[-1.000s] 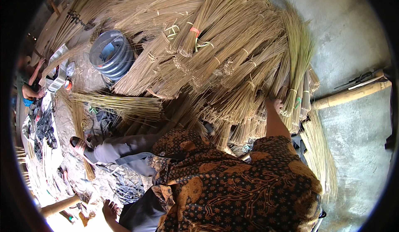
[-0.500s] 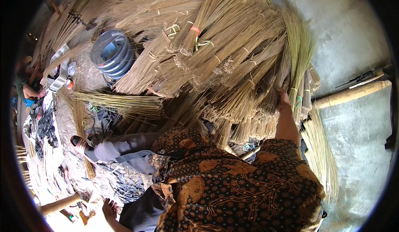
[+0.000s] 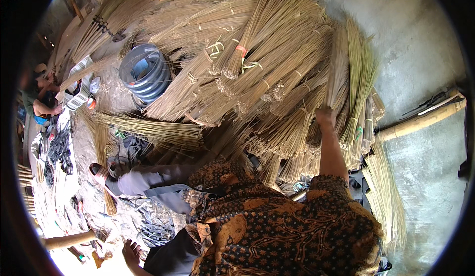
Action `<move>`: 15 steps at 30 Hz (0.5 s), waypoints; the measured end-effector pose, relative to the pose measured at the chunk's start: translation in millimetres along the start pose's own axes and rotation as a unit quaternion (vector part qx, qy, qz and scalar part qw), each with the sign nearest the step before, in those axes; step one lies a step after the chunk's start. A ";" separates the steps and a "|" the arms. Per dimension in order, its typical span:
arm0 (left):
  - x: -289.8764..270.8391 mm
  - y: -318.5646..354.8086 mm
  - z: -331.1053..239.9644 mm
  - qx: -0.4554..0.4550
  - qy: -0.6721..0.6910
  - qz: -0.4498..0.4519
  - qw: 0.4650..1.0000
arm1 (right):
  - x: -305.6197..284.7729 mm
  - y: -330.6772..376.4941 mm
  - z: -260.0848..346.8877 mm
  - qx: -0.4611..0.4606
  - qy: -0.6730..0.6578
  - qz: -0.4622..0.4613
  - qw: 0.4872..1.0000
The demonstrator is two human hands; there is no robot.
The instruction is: The person sits on the floor and repeatedly gathers bundles of dried broom sticks. They align the sticks, wrap a rubber band around the bundle, and place the finished broom aside. The process is repeated multiple times.
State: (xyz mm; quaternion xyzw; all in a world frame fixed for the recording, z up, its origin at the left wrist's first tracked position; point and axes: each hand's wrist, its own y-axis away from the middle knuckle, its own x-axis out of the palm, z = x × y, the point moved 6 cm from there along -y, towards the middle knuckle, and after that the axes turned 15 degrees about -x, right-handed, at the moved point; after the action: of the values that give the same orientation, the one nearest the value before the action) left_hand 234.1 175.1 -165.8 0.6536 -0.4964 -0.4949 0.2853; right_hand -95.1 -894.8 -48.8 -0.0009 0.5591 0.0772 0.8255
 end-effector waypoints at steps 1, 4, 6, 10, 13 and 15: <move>2.2 0.4 -1.8 0.003 0.006 0.011 1.000 | 2.0 6.8 12.7 -0.021 0.002 -0.017 1.000; 2.9 1.0 -2.3 0.003 -0.003 -0.003 1.000 | 10.7 19.6 48.7 -0.070 -0.017 -0.043 0.996; 2.6 0.1 -0.2 0.007 0.011 0.001 1.000 | 15.6 26.1 76.6 -0.117 -0.022 -0.063 0.991; -2.9 -3.6 8.7 0.023 0.034 0.011 0.999 | 9.0 49.5 125.0 -0.213 -0.020 -0.100 0.972; -7.7 -6.2 16.8 0.015 0.057 0.012 0.998 | 1.2 66.6 149.6 -0.222 -0.084 -0.092 0.967; -8.0 -6.2 21.4 0.000 0.061 0.013 0.998 | -0.5 78.4 173.2 -0.275 -0.157 -0.065 0.946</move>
State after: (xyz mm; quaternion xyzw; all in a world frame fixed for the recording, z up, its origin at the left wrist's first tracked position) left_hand 216.4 187.2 -175.7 0.6763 -0.4864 -0.4502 0.3214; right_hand 54.5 -802.2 23.3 -0.2525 0.3784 0.1734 0.8735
